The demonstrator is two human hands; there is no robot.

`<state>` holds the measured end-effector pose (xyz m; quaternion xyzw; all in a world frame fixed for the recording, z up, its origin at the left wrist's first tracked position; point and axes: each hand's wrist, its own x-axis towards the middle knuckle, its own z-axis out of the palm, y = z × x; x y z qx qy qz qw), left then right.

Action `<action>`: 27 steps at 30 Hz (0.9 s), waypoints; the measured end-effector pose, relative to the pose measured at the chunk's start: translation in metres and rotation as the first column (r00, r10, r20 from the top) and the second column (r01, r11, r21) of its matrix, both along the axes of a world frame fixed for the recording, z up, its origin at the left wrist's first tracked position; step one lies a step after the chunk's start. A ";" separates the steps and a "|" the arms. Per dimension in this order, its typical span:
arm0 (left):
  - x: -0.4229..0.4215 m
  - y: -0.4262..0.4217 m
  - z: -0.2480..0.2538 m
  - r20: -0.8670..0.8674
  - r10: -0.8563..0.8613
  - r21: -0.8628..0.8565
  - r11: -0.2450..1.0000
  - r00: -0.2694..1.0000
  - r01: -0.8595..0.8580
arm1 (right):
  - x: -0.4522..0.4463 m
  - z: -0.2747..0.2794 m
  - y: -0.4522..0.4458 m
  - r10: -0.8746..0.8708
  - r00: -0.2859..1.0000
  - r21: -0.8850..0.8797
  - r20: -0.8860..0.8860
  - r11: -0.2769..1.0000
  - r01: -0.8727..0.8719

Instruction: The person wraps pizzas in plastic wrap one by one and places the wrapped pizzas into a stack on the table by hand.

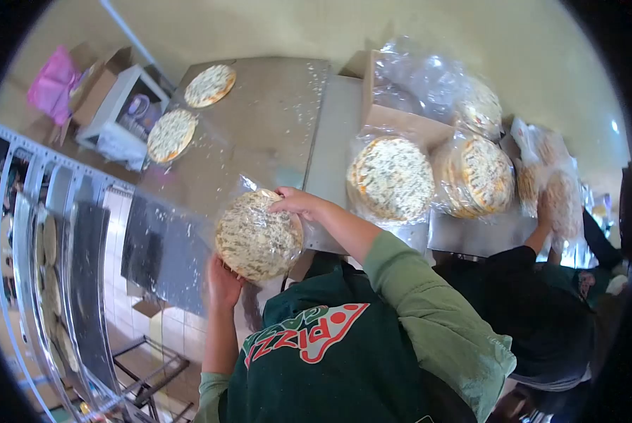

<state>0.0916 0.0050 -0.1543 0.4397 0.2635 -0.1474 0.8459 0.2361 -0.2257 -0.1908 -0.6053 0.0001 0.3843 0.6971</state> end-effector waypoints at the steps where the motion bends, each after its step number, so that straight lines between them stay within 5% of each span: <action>1: 0.006 -0.006 0.013 0.084 -0.043 -0.045 0.998 0.996 0.047 | -0.005 0.012 -0.012 -0.051 0.998 0.067 -0.026 0.996 0.053; 5: 0.059 -0.062 0.051 0.221 -0.258 -0.060 0.959 0.940 0.277 | -0.036 0.078 -0.106 -0.331 0.943 0.112 -0.041 0.936 0.334; 8: 0.098 -0.133 0.048 0.255 -0.411 -0.027 0.902 0.875 0.431 | -0.058 0.098 -0.189 -0.535 0.838 0.171 0.106 0.840 0.515; 15: 0.149 -0.264 0.002 0.180 -0.560 -0.045 0.817 0.809 0.575 | -0.080 0.059 -0.291 -0.716 0.653 0.030 0.248 0.679 0.733; 17: 0.150 -0.268 0.000 0.086 -0.602 0.174 0.793 0.793 0.583 | -0.080 0.066 -0.293 -0.474 0.651 -0.343 0.592 0.582 0.737; 19: 0.146 -0.269 0.024 0.023 -0.623 0.376 0.730 0.782 0.571 | -0.079 0.089 -0.285 -0.086 0.581 -0.545 0.809 0.261 0.797; 20: 0.149 -0.267 0.025 0.048 -0.622 0.487 0.698 0.782 0.525 | -0.072 0.105 -0.286 -0.096 0.434 -0.393 0.896 0.283 0.875; 23: 0.165 -0.260 0.027 0.210 -0.563 0.674 0.676 0.799 0.298 | -0.038 0.154 -0.297 0.185 0.134 -0.135 0.974 -0.007 0.991; 25: 0.178 -0.258 0.023 0.404 -0.436 0.629 0.771 0.804 0.102 | -0.003 0.147 -0.324 0.215 0.268 -0.244 0.939 -0.133 0.961; 27: 0.186 -0.254 0.050 0.422 -0.490 0.550 0.807 0.762 0.215 | 0.015 0.149 -0.326 0.260 0.377 -0.340 0.889 -0.177 0.924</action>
